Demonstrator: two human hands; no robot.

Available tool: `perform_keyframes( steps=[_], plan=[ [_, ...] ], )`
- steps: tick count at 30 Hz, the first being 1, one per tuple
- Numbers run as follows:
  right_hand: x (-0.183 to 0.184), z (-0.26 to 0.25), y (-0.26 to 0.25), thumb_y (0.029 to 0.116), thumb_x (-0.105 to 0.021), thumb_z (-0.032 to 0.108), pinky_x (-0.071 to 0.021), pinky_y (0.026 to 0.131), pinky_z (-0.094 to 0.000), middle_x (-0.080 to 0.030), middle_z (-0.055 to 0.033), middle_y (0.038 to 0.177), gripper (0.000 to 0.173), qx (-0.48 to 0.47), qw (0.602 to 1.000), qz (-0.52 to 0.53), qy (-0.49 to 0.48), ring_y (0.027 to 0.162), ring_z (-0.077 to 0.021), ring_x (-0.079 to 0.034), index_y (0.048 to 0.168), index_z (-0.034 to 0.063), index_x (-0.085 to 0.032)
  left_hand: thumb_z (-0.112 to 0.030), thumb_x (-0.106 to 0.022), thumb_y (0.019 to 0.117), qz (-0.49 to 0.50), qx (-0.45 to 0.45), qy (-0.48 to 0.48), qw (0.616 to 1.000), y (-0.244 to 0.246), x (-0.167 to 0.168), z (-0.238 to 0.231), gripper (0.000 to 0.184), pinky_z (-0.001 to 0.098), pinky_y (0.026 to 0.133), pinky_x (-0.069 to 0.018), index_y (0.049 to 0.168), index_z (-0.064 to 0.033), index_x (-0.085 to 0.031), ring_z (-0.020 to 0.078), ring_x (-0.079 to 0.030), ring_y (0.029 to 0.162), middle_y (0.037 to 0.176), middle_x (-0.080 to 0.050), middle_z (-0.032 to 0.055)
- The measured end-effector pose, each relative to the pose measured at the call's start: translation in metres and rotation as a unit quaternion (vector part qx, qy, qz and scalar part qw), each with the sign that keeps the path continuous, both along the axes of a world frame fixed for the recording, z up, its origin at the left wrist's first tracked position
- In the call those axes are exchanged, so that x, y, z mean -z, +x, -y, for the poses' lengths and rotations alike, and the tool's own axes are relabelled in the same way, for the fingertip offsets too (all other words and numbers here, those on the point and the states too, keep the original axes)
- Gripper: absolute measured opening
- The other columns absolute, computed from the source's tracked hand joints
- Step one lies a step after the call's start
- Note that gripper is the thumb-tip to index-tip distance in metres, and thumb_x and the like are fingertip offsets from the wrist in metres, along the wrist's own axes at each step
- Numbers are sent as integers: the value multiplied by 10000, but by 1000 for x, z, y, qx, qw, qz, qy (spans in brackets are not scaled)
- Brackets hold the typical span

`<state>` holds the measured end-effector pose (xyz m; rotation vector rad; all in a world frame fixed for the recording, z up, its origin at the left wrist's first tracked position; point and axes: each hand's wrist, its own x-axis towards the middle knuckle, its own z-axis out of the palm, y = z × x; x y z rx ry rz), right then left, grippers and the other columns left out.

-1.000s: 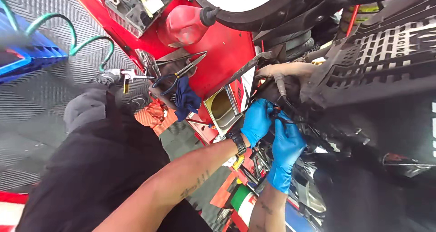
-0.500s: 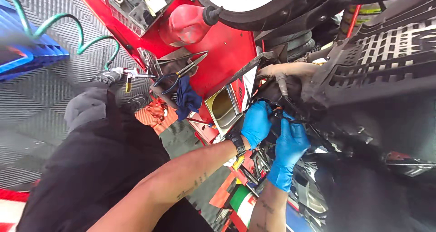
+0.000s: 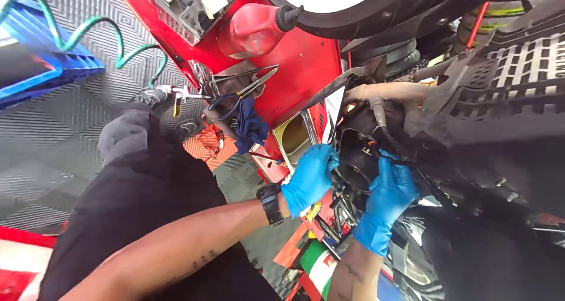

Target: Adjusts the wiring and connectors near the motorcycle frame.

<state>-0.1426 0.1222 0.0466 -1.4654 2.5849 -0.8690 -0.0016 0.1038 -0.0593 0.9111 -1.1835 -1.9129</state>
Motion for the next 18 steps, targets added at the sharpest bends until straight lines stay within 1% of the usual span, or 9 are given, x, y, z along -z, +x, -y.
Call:
perform_keyframes(
  steps=[3,5,6,8,9,11,14,16,18],
  plan=[
    [-3,1,1,980,-626,44,-400,411,-162,-739,7,939,122,10,1000,16,3,488,8,-491,1063,6,-707,-147,-565,1016,-8,-15,-8,1000,-4,8,-4,198,382,928,-540,1100,-11,-682,241,-669,1002,1040,-684,145],
    [-6,2,2,984,-620,44,-390,386,-161,-723,19,869,125,16,999,35,7,453,6,-463,1063,8,-709,-168,-565,1026,-18,-27,-24,999,-12,4,1,238,366,919,-565,1175,-28,-688,215,-693,997,1098,-704,133],
    [-7,4,3,986,-616,49,-387,380,-161,-705,28,818,122,21,999,44,9,438,4,-451,1053,14,-711,-167,-562,1027,-21,-20,-31,999,-18,-1,7,279,380,929,-565,1246,-36,-673,227,-696,1024,1163,-699,144],
    [-10,5,4,990,-613,58,-376,365,-162,-679,33,746,131,29,998,61,12,417,-3,-433,1052,15,-721,-146,-552,1025,-16,21,-42,999,-34,-9,21,390,427,1015,-531,1401,-49,-591,270,-666,1170,1338,-646,164],
    [-11,6,5,989,-616,59,-371,360,-163,-667,35,718,129,32,997,69,10,408,-5,-426,1043,16,-724,-141,-559,1019,-12,37,-45,998,-44,-12,27,429,437,1056,-506,1438,-48,-560,280,-635,1235,1397,-612,166],
    [-12,6,5,993,-612,56,-374,367,-165,-678,23,737,133,32,996,80,8,417,-8,-432,1042,9,-726,-188,-592,1006,8,47,-49,998,-61,-15,34,433,447,1066,-496,1418,-56,-580,290,-621,1256,1401,-610,161],
    [-12,6,3,998,-601,61,-373,377,-165,-657,35,709,140,30,997,75,15,422,-10,-434,1039,14,-726,-288,-644,986,19,16,-47,999,-76,-17,33,374,455,996,-530,1289,-73,-683,287,-666,1153,1257,-684,144],
    [-12,6,4,999,-606,76,-369,381,-168,-621,52,671,130,33,997,64,21,421,-12,-427,1026,29,-724,-289,-625,998,21,-5,-41,999,-80,-17,31,325,450,970,-540,1221,-73,-722,282,-683,1104,1177,-710,136],
    [-12,6,5,1002,-612,86,-367,375,-169,-613,57,655,124,38,997,61,23,416,-13,-425,1016,37,-725,-262,-601,1012,27,-23,-44,998,-82,-18,30,290,445,944,-550,1166,-63,-745,281,-701,1057,1112,-728,137]
  ],
)
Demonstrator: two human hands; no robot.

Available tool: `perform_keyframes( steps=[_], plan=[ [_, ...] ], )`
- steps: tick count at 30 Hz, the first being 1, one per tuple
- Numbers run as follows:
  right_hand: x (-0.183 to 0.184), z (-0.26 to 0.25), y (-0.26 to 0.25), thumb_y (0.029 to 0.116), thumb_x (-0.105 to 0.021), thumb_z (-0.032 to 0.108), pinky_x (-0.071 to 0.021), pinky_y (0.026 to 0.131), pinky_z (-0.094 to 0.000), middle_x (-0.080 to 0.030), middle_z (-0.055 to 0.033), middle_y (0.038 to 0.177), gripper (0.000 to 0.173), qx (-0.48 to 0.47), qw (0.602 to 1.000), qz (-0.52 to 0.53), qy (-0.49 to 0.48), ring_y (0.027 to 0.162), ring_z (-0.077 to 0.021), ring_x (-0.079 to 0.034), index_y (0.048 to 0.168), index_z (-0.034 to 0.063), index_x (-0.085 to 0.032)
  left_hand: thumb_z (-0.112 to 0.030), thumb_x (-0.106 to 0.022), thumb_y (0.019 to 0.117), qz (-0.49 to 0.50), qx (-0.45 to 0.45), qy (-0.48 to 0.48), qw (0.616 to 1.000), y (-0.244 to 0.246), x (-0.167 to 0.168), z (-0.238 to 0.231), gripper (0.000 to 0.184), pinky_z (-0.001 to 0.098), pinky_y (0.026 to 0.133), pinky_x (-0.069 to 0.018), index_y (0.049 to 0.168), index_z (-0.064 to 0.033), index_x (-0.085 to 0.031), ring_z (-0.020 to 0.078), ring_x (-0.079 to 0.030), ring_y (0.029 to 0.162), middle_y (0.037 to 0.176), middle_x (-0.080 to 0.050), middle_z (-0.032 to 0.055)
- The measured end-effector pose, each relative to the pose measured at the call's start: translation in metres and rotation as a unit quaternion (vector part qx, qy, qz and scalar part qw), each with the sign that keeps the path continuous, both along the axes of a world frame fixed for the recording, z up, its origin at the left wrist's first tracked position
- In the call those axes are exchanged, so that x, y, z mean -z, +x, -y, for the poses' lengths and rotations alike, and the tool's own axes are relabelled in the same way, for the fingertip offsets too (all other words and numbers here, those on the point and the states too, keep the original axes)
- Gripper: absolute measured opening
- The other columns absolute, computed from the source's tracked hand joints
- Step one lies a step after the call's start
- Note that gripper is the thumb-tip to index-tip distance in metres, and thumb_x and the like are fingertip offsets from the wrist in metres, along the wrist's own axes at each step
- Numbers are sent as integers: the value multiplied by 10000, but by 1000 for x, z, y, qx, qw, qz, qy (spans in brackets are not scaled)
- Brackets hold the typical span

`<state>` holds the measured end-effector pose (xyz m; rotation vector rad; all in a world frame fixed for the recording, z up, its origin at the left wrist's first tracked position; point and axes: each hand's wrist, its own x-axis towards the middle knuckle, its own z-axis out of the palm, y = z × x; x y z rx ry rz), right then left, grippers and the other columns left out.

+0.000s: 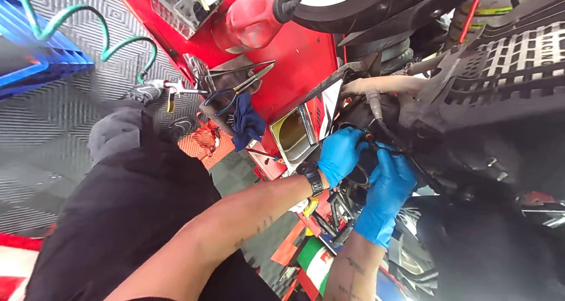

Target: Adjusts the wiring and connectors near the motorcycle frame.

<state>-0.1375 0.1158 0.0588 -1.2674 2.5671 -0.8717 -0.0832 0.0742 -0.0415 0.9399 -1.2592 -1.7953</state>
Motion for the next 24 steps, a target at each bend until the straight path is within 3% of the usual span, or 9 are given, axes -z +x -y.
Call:
perform_keyframes(
  steps=[5,11,15,18,24],
  plan=[
    [0,0,0,995,-617,82,-373,367,-166,-606,60,643,114,-5,1000,-1,-6,406,-9,-424,1007,32,-718,-207,-591,1010,-10,-40,-24,999,1,3,-3,253,448,894,-564,1040,-43,-782,283,-722,976,1006,-747,142],
    [2,1,1,1000,-621,114,-365,376,-168,-634,61,679,126,7,1000,-28,3,420,-7,-428,994,48,-728,-152,-598,987,-42,-73,-59,995,-1,9,-5,222,425,883,-569,978,-27,-781,262,-725,955,972,-750,134],
    [7,4,4,976,-665,125,-371,377,-174,-634,54,664,105,37,998,-49,-14,416,-11,-440,911,61,-719,-129,-600,972,-62,-76,-99,990,-1,13,-5,209,420,863,-565,926,-18,-771,272,-717,926,923,-736,139],
    [12,6,8,967,-673,109,-407,433,-163,-725,20,797,95,39,998,-45,-38,499,-8,-531,911,53,-726,-124,-607,963,-70,-80,-131,986,-3,17,-6,198,426,865,-567,916,-30,-774,281,-716,934,917,-737,138],
    [13,7,7,978,-646,67,-473,529,-156,-683,40,746,107,11,998,-36,-50,570,-6,-565,939,25,-737,-123,-616,956,-95,-81,-148,981,-3,20,-6,190,428,864,-567,910,-24,-772,284,-715,927,915,-737,141]
  ],
)
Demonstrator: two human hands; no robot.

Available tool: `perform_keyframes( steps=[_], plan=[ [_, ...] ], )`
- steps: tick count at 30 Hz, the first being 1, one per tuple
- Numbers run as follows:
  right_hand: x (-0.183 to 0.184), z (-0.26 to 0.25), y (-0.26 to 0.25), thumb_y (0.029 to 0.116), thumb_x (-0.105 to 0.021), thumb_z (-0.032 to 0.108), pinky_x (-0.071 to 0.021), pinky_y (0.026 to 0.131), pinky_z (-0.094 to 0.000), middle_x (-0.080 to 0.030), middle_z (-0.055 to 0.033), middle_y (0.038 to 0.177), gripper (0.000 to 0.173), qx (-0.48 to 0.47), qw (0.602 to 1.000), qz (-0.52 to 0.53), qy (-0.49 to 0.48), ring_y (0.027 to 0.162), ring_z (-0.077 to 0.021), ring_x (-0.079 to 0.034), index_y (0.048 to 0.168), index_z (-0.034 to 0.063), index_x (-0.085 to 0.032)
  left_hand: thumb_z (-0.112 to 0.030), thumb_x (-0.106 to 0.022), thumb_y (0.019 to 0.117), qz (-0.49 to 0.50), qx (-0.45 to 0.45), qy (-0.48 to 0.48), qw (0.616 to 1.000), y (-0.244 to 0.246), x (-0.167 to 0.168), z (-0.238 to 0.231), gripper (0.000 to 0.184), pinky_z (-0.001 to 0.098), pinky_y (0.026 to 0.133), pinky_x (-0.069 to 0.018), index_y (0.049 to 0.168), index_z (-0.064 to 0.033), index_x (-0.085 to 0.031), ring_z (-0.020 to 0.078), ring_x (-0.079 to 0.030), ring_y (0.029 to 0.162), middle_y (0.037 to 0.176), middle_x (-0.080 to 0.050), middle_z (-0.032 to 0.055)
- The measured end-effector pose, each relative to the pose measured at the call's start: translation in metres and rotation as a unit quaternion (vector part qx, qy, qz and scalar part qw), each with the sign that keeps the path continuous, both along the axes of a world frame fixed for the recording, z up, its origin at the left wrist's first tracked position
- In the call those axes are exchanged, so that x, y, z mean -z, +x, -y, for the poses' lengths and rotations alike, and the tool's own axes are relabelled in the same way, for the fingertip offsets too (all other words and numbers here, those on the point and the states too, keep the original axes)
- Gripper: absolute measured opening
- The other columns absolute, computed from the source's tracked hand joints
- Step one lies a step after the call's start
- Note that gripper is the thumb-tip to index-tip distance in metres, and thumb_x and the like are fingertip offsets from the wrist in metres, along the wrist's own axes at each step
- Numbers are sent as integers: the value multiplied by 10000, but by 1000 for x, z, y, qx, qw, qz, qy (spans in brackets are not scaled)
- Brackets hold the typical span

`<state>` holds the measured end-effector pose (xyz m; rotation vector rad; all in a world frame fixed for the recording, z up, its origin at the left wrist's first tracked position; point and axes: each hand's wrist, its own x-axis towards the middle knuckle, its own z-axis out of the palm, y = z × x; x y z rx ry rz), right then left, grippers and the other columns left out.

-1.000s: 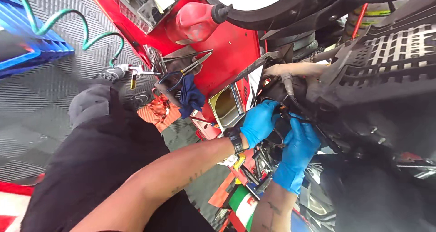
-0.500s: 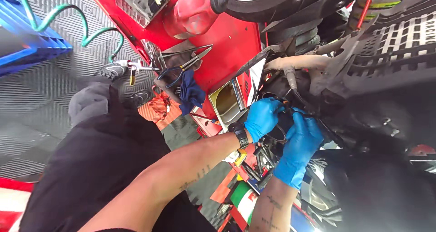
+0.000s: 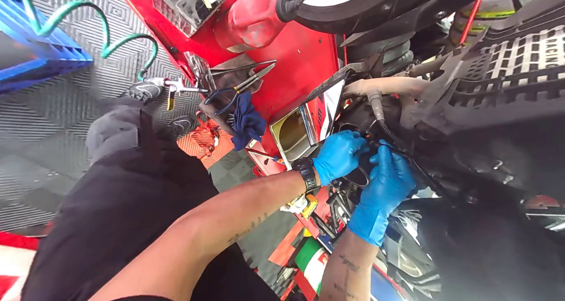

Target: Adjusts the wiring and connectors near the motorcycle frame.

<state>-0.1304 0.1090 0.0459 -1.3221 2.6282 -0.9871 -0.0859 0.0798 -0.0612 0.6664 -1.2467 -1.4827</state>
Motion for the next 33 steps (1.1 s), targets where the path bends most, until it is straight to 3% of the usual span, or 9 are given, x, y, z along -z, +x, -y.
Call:
perform_keyframes(
  steps=[3,6,9,12,15,21,25,29,33],
  plan=[
    [-1,-1,-5,1006,-595,60,-450,504,-154,-674,46,732,165,-37,999,5,9,541,1,-536,944,10,-740,-135,-627,957,-16,4,15,1000,2,-4,-3,190,439,868,-564,916,-27,-778,284,-713,936,926,-739,139],
    [-4,-4,-6,1031,-551,75,-489,612,-162,-730,32,873,215,-59,997,8,41,653,10,-583,963,20,-748,-140,-645,948,-32,-8,34,999,0,-12,-8,181,434,858,-564,881,-37,-777,273,-710,918,897,-737,123],
    [-6,-11,-5,1043,-501,73,-471,488,-176,-620,45,693,239,-45,998,-8,32,521,-23,-528,909,25,-694,-181,-637,972,-38,10,75,996,3,-17,-10,205,421,909,-547,940,-58,-797,254,-708,961,936,-751,114],
    [-9,-19,-2,1019,-588,101,-480,500,-184,-646,18,725,180,28,998,-43,40,540,-32,-548,992,-1,-734,-208,-626,985,-34,22,106,994,9,-22,-14,230,420,925,-541,1004,-67,-807,250,-703,984,968,-750,119],
    [-16,-12,0,1033,-589,206,-443,548,-197,-598,63,676,253,67,991,-16,115,565,-11,-514,874,66,-727,-206,-631,978,-13,-1,87,996,10,-26,-19,227,436,886,-550,1045,-83,-811,271,-703,952,956,-746,131],
    [-21,8,4,976,-644,61,-461,532,-182,-670,32,697,156,77,988,80,106,568,-18,-563,845,54,-729,-193,-624,978,38,-31,-12,999,13,-22,-29,225,449,815,-564,1080,-113,-807,281,-702,897,943,-745,102],
    [-11,9,10,946,-692,90,-529,627,-212,-657,35,685,139,87,988,-33,123,635,-16,-622,809,71,-706,-309,-595,1017,44,-38,-44,997,31,-10,-21,276,444,821,-566,1060,-127,-799,266,-698,907,938,-741,82],
    [-5,3,10,940,-676,100,-487,652,-228,-610,29,703,117,49,975,-131,172,657,-10,-569,835,52,-696,-208,-588,986,26,16,-28,999,40,-12,14,340,490,938,-533,1293,-130,-710,315,-653,1077,1128,-701,149],
    [-2,-3,6,924,-682,89,-515,673,-253,-671,2,736,89,22,972,-146,181,686,-24,-615,877,42,-740,-172,-608,922,43,107,-50,992,29,-12,28,283,517,928,-509,1171,-136,-738,347,-618,1098,1142,-667,153]
  ],
)
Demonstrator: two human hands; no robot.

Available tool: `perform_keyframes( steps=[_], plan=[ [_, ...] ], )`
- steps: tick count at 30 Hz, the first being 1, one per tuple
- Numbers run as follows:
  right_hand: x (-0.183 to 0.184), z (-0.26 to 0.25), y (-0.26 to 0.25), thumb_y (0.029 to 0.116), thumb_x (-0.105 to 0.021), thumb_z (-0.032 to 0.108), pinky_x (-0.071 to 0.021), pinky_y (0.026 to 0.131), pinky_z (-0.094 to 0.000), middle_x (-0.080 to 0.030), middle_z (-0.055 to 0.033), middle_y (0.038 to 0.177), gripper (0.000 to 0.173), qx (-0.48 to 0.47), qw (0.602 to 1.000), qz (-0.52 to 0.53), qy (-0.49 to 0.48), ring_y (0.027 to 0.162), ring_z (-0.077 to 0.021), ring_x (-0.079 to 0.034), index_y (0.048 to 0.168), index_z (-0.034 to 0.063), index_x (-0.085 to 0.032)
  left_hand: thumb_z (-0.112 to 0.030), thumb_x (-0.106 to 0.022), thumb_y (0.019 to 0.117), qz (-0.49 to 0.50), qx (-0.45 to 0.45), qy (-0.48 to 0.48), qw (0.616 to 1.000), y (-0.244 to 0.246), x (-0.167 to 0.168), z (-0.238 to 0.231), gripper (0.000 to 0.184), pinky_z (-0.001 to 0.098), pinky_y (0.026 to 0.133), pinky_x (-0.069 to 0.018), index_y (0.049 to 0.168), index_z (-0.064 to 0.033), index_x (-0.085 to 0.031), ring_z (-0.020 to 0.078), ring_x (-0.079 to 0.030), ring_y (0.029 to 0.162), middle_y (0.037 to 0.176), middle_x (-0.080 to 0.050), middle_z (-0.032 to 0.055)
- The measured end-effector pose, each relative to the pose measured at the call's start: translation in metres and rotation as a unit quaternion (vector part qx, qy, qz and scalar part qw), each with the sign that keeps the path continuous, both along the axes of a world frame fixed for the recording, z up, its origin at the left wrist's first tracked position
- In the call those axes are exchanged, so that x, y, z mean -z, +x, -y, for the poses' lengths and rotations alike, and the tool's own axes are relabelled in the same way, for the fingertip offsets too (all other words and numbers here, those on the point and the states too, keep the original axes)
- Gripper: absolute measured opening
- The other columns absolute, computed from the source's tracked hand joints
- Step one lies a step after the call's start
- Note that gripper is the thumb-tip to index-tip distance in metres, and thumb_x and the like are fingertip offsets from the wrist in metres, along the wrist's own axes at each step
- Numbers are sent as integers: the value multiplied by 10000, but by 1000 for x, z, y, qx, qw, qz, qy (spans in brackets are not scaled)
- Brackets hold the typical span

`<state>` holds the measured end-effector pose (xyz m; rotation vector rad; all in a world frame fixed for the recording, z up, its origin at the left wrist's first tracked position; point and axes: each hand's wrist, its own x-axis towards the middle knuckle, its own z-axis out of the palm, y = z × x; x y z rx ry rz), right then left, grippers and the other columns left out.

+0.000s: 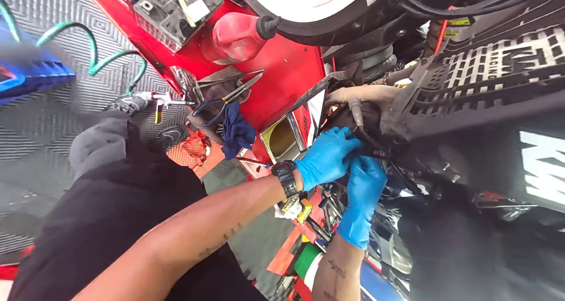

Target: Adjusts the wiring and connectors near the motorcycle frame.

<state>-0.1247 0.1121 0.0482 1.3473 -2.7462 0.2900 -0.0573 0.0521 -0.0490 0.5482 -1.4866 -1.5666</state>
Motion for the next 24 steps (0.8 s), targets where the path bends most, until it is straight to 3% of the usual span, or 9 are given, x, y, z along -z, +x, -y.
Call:
perform_keyframes(
  steps=[2,7,10,14,18,22,24],
  plan=[
    [3,-1,-2,935,-693,87,-551,749,-211,-730,-5,827,90,-9,999,19,-46,775,1,-666,943,35,-766,-181,-601,940,14,9,-7,1000,0,6,2,220,509,920,-510,1105,-111,-728,348,-614,1089,1116,-663,147],
    [10,-2,-8,933,-678,-2,-575,858,-189,-760,-42,931,84,-53,982,70,-167,898,-16,-705,969,-36,-747,-169,-539,983,2,4,-15,1000,0,14,-9,248,480,949,-497,1135,-132,-732,310,-620,1099,1102,-686,110],
    [11,-3,-12,932,-659,-23,-573,909,-213,-766,-78,997,106,-82,980,83,-162,969,-47,-713,985,-58,-743,-165,-550,1002,-25,-41,31,998,-1,15,-18,238,464,941,-535,1077,-71,-755,287,-690,1034,1019,-739,117],
    [10,-7,-15,918,-683,-14,-566,904,-187,-763,-77,1004,116,-109,984,59,-126,974,-35,-705,1001,-43,-758,-239,-534,1033,-3,-65,101,993,-3,8,-12,271,453,879,-566,1108,-71,-732,251,-723,932,948,-750,98],
    [11,-6,-14,910,-688,-24,-566,893,-177,-763,-69,966,100,-96,984,44,-141,946,-11,-704,980,-53,-753,-239,-540,1035,35,-36,1,999,-2,4,14,251,495,865,-549,1085,-85,-732,305,-714,920,895,-742,107],
    [13,-6,-16,913,-686,-33,-577,918,-221,-763,-88,998,101,-105,978,39,-175,971,-53,-715,990,-63,-744,-212,-494,1047,64,119,-85,987,5,0,37,263,588,862,-525,1079,-96,-728,365,-701,987,958,-731,156],
    [13,-7,-18,917,-670,-38,-583,869,-209,-759,-70,985,105,-112,975,53,-182,929,-38,-708,994,-61,-737,-196,-513,1030,54,98,-98,989,2,1,37,250,584,842,-532,1029,-94,-742,360,-705,972,939,-732,153]
  ],
)
